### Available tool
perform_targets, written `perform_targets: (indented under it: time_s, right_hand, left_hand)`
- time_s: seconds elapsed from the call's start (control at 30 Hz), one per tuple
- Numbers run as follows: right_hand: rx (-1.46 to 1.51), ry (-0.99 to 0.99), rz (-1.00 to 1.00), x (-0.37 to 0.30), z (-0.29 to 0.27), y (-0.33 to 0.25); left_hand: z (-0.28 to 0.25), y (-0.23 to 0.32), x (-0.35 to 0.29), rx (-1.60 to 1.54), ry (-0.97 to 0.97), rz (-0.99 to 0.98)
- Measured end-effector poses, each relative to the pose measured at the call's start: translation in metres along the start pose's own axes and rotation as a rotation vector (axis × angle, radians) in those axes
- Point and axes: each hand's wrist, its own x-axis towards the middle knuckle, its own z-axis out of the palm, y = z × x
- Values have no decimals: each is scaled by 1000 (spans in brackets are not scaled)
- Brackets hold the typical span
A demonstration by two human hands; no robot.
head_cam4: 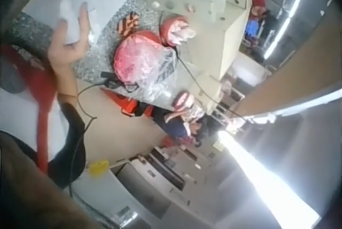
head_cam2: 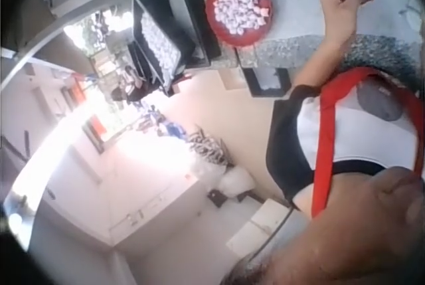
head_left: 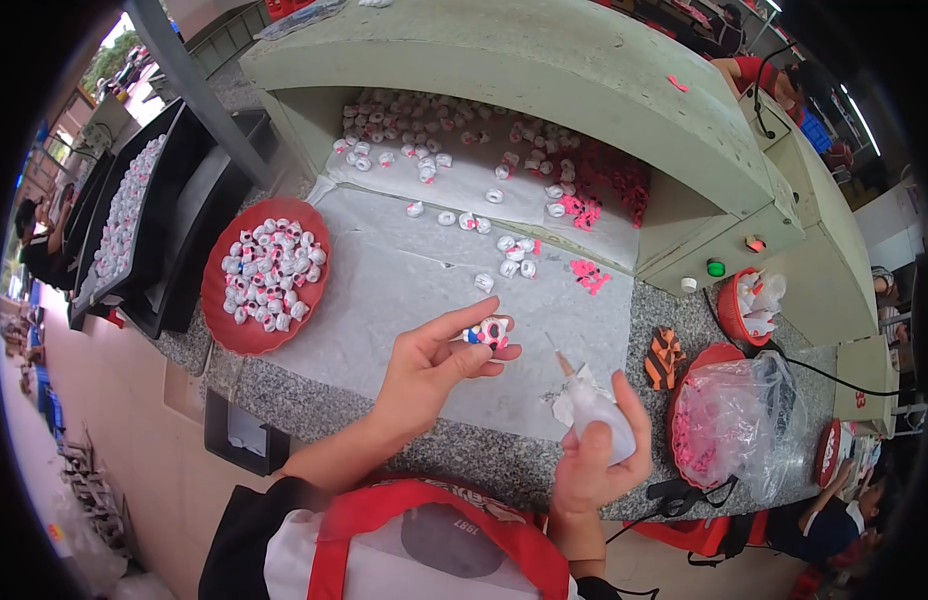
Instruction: Glue small pink bows onto white toy heads at a factory workbench.
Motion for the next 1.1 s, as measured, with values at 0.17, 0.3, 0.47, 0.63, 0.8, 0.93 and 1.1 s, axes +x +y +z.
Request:
perform_targets:
  time_s: [0.17,0.3,0.47,0.63,0.8,0.93,1.1]
  right_hand:
    - [328,-84,308,18,6,11]
    - [555,-217,421,18,17,34]
    - [345,-388,330,24,20,30]
    - [100,-382,101,23,23,27]
    - [112,-385,164,22,19,23]
    - [97,-392,126,23,18,24]
    - [107,-390,107,22,20,27]
  left_hand:
    - [-6,-5,4,50,-82,34]
    - [2,-10,-2,225,-110,225]
    - [2,-9,-6,354,-130,257]
    - [2,-4,-5,456,-176,344]
    - [5,-5,-6,457,-170,348]
    - [4,-7,-4,458,-182,368]
    - [6,-6,-5,539,-137,387]
